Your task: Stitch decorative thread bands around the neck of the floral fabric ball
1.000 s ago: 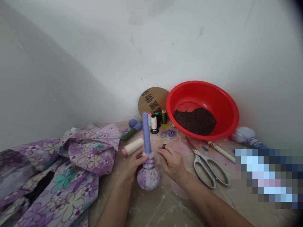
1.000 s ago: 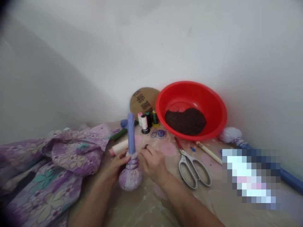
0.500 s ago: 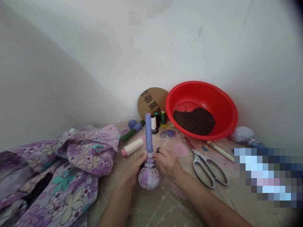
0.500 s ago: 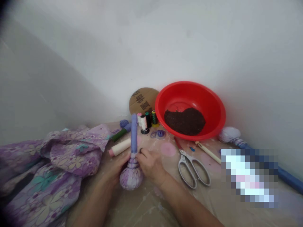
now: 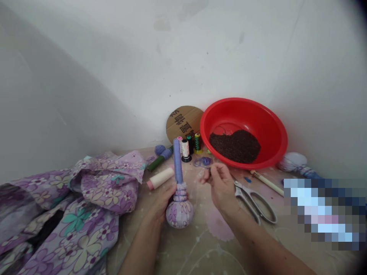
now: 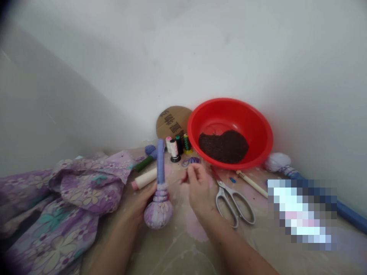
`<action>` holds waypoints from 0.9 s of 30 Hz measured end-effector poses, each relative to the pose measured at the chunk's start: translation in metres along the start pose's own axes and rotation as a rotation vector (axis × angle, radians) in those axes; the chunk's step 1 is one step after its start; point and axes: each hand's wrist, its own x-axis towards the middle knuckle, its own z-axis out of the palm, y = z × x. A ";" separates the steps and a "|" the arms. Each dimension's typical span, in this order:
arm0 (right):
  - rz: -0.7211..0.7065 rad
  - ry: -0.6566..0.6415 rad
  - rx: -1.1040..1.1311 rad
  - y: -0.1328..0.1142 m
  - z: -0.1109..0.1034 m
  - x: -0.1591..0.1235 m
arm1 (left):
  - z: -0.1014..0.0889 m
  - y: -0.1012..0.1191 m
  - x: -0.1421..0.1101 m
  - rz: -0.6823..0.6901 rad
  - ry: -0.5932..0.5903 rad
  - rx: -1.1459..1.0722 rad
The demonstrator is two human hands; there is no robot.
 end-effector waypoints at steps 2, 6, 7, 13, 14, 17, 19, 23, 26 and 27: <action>-0.089 0.140 0.047 0.000 -0.010 0.016 | 0.003 0.002 -0.001 -0.015 0.015 -0.007; -0.249 0.337 -0.098 -0.004 -0.030 0.035 | 0.009 0.005 -0.003 -0.045 0.058 -0.016; -0.278 0.357 -0.157 -0.006 -0.033 0.037 | 0.010 0.006 -0.004 -0.056 0.062 -0.025; -0.525 0.383 -0.536 -0.019 -0.044 0.037 | 0.009 0.005 -0.003 -0.068 0.072 -0.032; -0.552 0.382 -0.584 -0.019 -0.045 0.037 | 0.008 0.004 -0.003 -0.063 0.067 -0.030; -0.586 0.373 -0.685 -0.015 -0.049 0.038 | 0.003 0.003 -0.001 -0.074 0.035 -0.036; -0.599 0.336 -0.728 -0.010 -0.049 0.038 | 0.001 0.003 0.000 -0.100 0.034 -0.053; -0.522 0.096 -0.775 0.000 -0.042 0.028 | 0.001 0.007 0.000 -0.133 0.059 -0.082; -0.383 -0.214 -0.758 0.010 -0.030 0.013 | 0.000 0.008 0.000 -0.154 0.054 -0.094; -0.355 -0.311 -0.735 0.013 -0.026 0.007 | -0.002 0.008 0.001 -0.162 0.050 -0.103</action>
